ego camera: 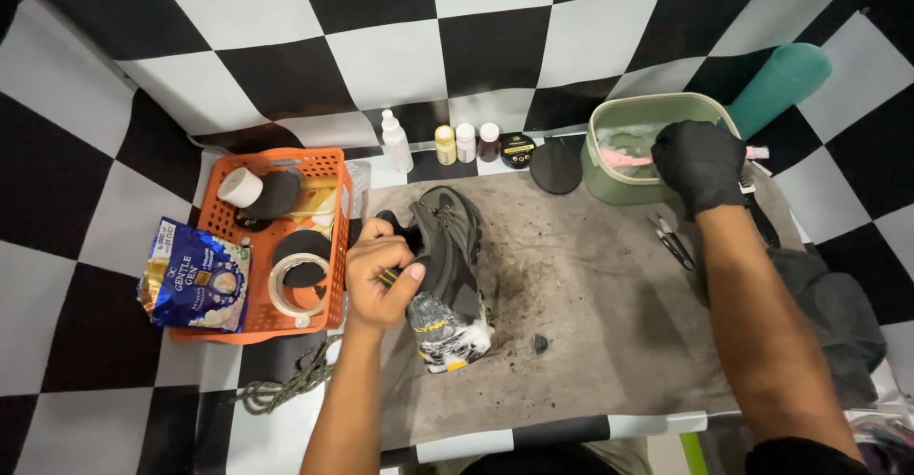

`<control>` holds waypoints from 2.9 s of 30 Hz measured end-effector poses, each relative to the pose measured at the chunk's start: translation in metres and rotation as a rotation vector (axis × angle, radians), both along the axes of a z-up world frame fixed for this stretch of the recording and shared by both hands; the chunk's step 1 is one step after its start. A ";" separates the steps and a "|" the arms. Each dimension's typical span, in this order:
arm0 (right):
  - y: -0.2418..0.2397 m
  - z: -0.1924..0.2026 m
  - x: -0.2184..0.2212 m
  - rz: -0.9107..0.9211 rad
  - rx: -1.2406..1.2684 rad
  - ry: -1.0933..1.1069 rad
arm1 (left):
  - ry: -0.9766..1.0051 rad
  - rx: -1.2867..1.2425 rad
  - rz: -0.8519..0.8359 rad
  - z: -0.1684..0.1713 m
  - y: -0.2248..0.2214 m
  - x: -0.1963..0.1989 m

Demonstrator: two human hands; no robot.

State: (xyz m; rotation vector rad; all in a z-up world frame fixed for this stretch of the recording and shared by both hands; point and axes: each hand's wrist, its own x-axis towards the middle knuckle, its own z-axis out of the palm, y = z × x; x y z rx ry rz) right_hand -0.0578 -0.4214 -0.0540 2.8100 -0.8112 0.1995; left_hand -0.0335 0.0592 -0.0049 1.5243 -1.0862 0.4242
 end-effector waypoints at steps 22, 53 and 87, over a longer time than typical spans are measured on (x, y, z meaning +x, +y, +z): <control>0.094 -0.056 -0.156 0.053 1.881 -1.102 | -0.056 0.244 0.065 -0.037 0.034 -0.058; 0.154 -0.077 -0.185 -0.196 1.691 -0.841 | 1.120 0.005 -0.394 -0.282 -0.024 0.066; 0.209 -0.075 -0.162 -0.023 1.590 -0.792 | 1.067 0.052 -0.473 -0.267 -0.009 0.054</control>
